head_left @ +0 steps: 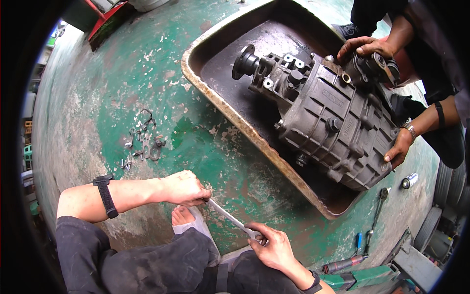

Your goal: The person unscrews bolts from a gearbox using a power tool and then uses a wrench and a screwdriver to pry off a component, placing small metal parts on the floor.

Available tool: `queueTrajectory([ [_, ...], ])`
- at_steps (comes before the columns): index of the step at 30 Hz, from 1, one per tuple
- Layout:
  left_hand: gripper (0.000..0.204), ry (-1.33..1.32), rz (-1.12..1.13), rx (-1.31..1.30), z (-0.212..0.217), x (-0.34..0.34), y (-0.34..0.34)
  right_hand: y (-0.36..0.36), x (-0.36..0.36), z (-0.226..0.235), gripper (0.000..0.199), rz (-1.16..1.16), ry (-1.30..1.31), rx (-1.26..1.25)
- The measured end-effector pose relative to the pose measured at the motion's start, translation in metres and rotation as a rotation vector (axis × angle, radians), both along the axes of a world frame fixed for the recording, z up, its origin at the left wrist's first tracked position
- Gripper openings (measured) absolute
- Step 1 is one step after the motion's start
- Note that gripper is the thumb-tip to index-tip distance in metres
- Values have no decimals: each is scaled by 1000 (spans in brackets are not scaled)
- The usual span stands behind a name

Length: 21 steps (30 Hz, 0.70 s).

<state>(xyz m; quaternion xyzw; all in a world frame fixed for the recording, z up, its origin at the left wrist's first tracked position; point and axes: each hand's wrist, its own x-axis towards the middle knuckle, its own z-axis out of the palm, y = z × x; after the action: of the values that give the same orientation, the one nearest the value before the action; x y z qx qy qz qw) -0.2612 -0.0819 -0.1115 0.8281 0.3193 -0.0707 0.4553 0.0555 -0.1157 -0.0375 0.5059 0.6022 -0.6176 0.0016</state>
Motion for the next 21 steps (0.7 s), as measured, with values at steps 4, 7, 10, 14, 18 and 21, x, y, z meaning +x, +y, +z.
queueTrajectory([
  [4, 15, 41, -18, 49, -1, 1, -1, -1, 0, 0, 38, -5, 11, 8],
  [7, 14, 44, -14, 53, -2, 1, -2, -1, -1, 0, 38, -2, 7, 6],
  [10, 14, 23, -5, 61, -4, 0, -3, 0, -1, 1, 38, -4, 6, 15],
  [14, 15, 44, -32, 96, -5, 0, -4, 0, -1, 3, 38, 7, 4, 38],
  [18, 16, 22, -33, 107, -5, 0, -3, -1, -1, 3, 37, 19, -4, 34],
  [21, 19, 44, 11, 35, -2, 0, -3, -3, -1, 1, 36, -2, 23, 69],
])
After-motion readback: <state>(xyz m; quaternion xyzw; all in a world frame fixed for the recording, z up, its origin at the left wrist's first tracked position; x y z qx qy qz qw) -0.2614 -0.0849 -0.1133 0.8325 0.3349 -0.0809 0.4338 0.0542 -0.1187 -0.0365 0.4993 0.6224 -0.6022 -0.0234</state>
